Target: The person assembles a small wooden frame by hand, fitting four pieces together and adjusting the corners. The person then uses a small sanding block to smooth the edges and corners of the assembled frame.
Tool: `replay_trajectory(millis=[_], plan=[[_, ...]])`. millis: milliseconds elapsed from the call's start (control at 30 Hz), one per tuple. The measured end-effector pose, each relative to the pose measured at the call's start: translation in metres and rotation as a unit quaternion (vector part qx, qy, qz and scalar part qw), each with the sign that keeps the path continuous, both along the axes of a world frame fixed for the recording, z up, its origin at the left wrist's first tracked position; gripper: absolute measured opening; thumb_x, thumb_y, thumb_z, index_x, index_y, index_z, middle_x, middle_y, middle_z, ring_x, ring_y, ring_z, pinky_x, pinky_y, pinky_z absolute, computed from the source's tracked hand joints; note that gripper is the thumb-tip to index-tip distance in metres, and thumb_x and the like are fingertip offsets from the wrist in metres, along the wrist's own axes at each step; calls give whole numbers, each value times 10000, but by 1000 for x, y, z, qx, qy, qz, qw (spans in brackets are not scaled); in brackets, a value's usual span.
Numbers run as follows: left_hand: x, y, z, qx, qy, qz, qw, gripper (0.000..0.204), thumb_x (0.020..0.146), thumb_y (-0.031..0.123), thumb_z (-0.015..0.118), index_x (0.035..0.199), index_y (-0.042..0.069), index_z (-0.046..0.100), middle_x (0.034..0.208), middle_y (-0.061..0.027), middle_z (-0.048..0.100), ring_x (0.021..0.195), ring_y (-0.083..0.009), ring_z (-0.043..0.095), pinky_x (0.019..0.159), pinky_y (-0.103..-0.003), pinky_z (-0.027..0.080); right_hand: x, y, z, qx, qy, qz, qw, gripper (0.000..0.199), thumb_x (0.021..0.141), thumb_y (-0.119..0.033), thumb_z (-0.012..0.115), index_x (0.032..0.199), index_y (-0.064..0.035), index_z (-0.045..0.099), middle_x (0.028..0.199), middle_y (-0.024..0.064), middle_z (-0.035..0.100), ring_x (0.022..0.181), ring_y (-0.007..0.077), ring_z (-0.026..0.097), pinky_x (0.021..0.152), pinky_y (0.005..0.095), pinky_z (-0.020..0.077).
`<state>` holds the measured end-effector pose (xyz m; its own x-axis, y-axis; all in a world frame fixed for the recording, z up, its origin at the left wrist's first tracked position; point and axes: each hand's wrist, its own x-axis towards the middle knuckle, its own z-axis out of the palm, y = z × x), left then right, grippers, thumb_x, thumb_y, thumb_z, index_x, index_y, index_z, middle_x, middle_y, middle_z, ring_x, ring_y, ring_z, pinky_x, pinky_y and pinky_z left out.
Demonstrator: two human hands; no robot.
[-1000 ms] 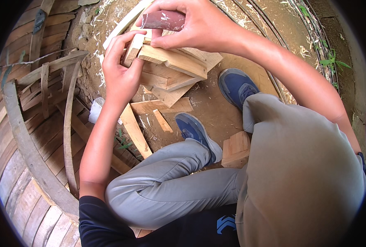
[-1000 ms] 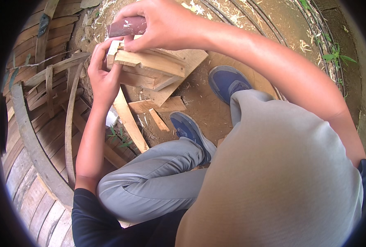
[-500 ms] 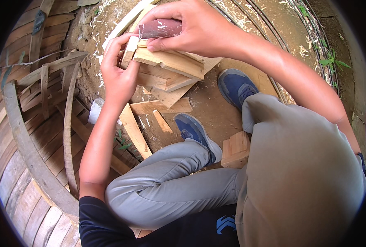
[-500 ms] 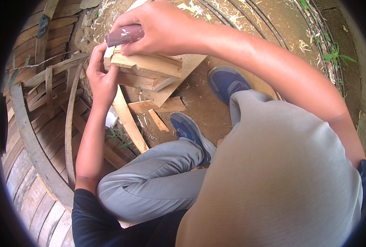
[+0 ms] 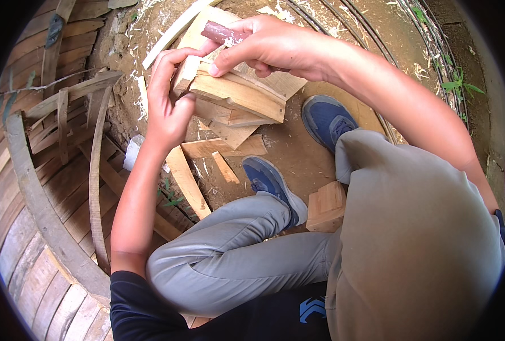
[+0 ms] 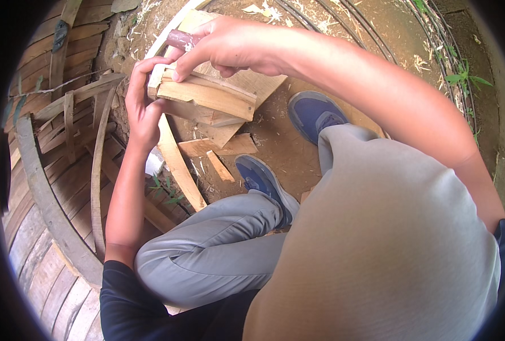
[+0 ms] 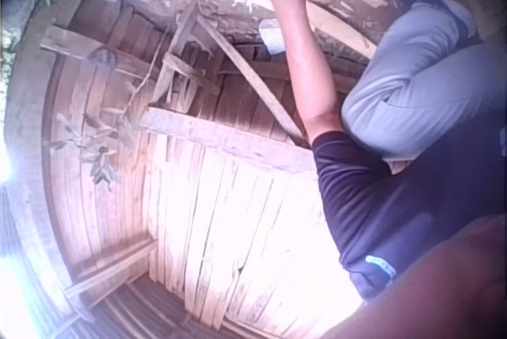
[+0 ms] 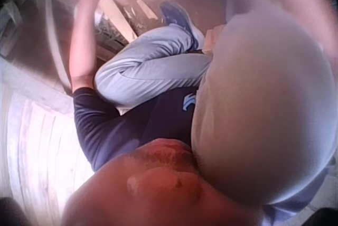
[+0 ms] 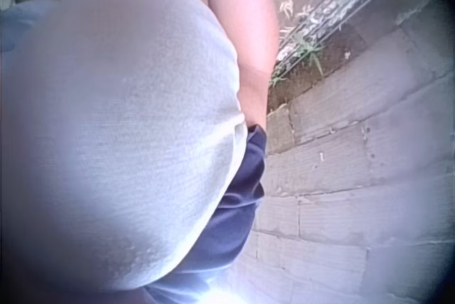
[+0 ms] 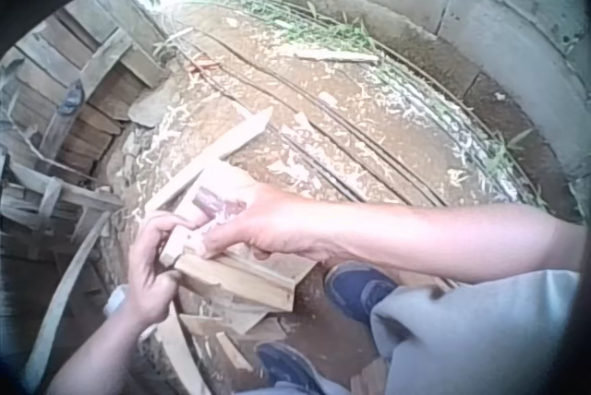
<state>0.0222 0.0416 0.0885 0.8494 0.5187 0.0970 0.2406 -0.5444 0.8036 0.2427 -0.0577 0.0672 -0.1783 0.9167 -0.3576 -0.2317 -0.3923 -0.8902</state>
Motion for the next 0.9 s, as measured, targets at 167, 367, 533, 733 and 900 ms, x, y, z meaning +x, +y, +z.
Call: replay_trajectory(millis=[167, 367, 533, 733, 900], plan=[[-2, -1, 0, -87, -40, -1, 995, 356, 867, 201, 648, 1158, 5, 587, 1050, -105, 576, 1015, -214, 567, 962, -329, 430, -5, -3, -3, 32, 4, -3, 999, 439, 814, -334, 825, 1191, -126, 739, 930, -63, 667, 763, 18, 498, 615, 224, 385], [-7, -15, -9, -9, -23, 99, 995, 327, 873, 293, 633, 1004, 0, 566, 961, -91, 548, 890, -189, 525, 823, -324, 428, -15, -4, -7, 45, 30, 15, 998, 457, 810, -263, 845, 1219, -98, 728, 909, -53, 662, 758, 21, 529, 606, 229, 402], [-5, -20, -11, 51, -73, 98, 991, 307, 832, 282, 611, 918, -8, 560, 877, -113, 535, 826, -224, 510, 781, -348, 425, -16, -7, -10, 51, 44, 51, 996, 485, 791, -200, 869, 1240, -88, 725, 926, -40, 674, 714, 27, 533, 588, 220, 398], [-10, -21, -16, 81, -95, 93, 988, 274, 831, 253, 599, 903, -8, 552, 868, -119, 534, 811, -237, 504, 766, -361, 423, -17, -7, -12, 77, 50, 56, 994, 476, 789, -197, 874, 1230, -88, 731, 957, -29, 687, 737, 27, 544, 606, 217, 405], [-11, -20, -16, 87, -95, 93, 987, 266, 834, 244, 598, 910, -7, 555, 870, -120, 533, 813, -238, 507, 771, -363, 424, -22, -5, -20, 120, 40, 40, 991, 449, 795, -199, 878, 1205, -83, 736, 968, -26, 690, 762, 35, 555, 636, 227, 413]])
